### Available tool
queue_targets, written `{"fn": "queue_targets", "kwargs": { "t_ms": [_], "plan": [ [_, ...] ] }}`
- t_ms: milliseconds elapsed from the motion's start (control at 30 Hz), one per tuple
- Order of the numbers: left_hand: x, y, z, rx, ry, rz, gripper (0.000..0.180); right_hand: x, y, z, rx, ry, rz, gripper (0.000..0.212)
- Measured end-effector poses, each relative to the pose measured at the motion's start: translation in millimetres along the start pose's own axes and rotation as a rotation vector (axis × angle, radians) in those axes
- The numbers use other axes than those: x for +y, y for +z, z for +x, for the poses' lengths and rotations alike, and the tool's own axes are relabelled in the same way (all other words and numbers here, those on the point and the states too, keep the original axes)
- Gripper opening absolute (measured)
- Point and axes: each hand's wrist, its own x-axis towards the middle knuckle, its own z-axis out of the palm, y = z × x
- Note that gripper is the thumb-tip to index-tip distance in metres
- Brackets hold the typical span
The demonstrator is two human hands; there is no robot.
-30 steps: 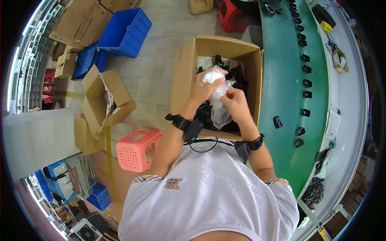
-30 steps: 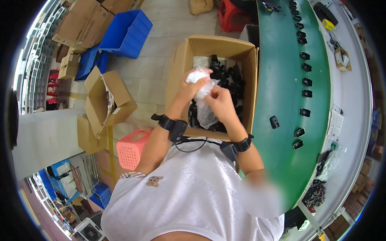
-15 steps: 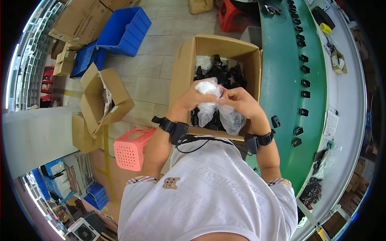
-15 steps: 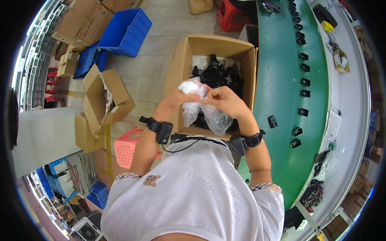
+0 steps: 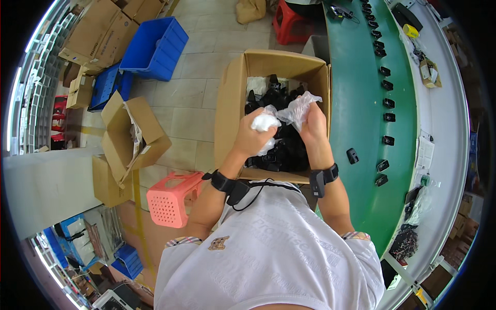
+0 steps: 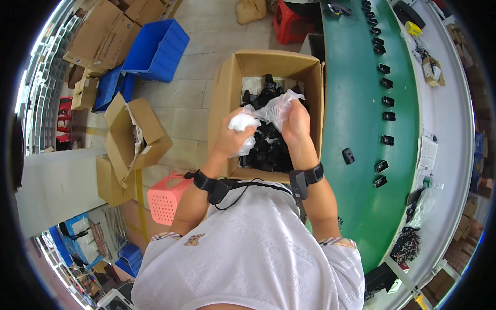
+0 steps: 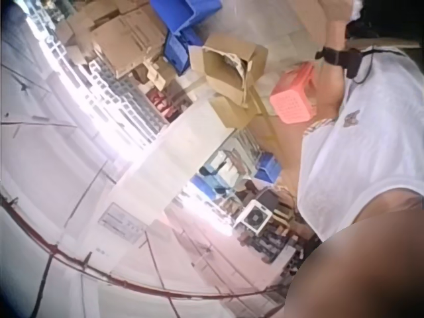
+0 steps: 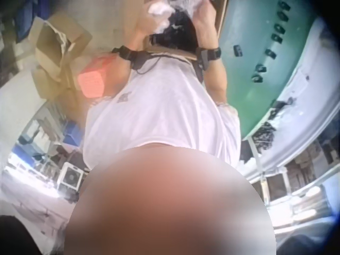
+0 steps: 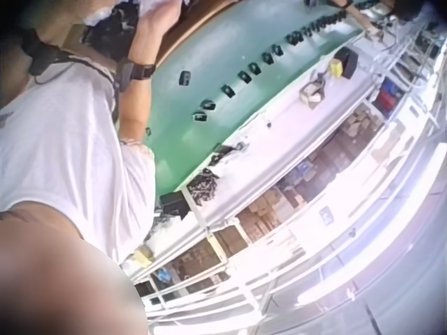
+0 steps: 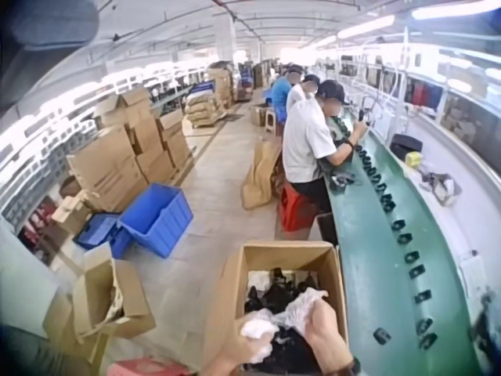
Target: Assemble electronic components into plastic housings at a factory workstation.
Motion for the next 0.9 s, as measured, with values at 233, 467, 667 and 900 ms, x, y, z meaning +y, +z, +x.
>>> {"fn": "queue_targets", "kwargs": {
  "t_ms": [233, 467, 667, 900],
  "plan": [
    [26.7, 3.3, 3.4, -0.113, 0.147, 0.095, 0.067, 10.1, 10.7, 10.5, 0.086, -0.177, -0.09, 0.017],
    [-4.2, -2.2, 19.2, 0.219, -0.061, -0.107, 0.017, 10.7, 17.9, -6.3, -0.041, -0.256, -0.511, 0.029],
    [-2.7, -14.8, 18.0, 0.195, -0.273, -0.451, 0.016, -1.2, 38.4, -55.2, -0.158, -0.644, -1.169, 0.036],
    [-15.3, -10.4, 16.3, 0.132, -0.118, -0.087, 0.024, 7.6, 31.2, -33.1, -0.206, -0.386, -0.768, 0.005]
  ]
}}
